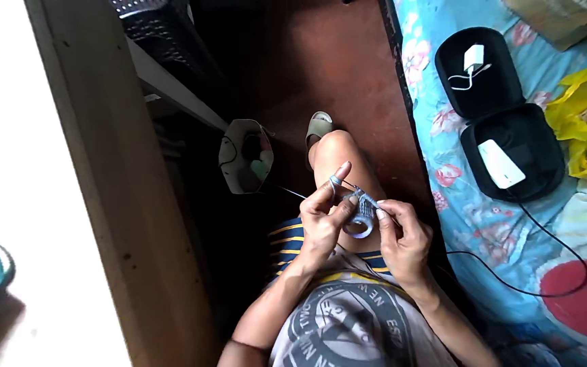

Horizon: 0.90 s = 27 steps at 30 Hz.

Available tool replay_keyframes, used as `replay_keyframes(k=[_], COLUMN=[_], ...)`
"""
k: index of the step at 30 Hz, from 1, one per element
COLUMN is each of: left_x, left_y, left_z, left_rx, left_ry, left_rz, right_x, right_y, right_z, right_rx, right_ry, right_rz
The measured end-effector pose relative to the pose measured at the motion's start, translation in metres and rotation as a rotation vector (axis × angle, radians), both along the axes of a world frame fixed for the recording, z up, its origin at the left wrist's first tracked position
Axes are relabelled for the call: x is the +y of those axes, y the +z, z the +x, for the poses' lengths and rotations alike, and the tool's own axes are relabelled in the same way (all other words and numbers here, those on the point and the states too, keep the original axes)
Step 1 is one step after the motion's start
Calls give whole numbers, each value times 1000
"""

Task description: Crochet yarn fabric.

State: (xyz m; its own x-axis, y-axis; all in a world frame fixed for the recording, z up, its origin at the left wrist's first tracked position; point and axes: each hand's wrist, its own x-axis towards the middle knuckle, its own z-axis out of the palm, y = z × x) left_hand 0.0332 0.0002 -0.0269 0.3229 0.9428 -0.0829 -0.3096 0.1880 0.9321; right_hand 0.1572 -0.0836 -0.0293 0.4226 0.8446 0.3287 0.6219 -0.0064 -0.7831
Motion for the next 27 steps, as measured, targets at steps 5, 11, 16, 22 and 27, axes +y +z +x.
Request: replay_keyframes(k=[5, 11, 16, 22, 27], left_x=[9, 22, 27, 22, 12], left_y=[1, 2, -1, 1, -2], left_z=[-5, -15, -19, -15, -8], left_rx=[-43, -121, -222, -109, -15], left_ry=[-57, -168, -210, -225, -113], left_rz=[-16, -103, -200, -58, 133], right_x=[1, 1, 0, -2, 0], right_y=[0, 0, 1, 3, 6], right_z=[0, 3, 7, 7, 0], right_rx=[-283, -344, -260, 113, -49], right_ry=[-27, 17, 93, 136, 41], right_rz=[64, 63, 41, -21, -11])
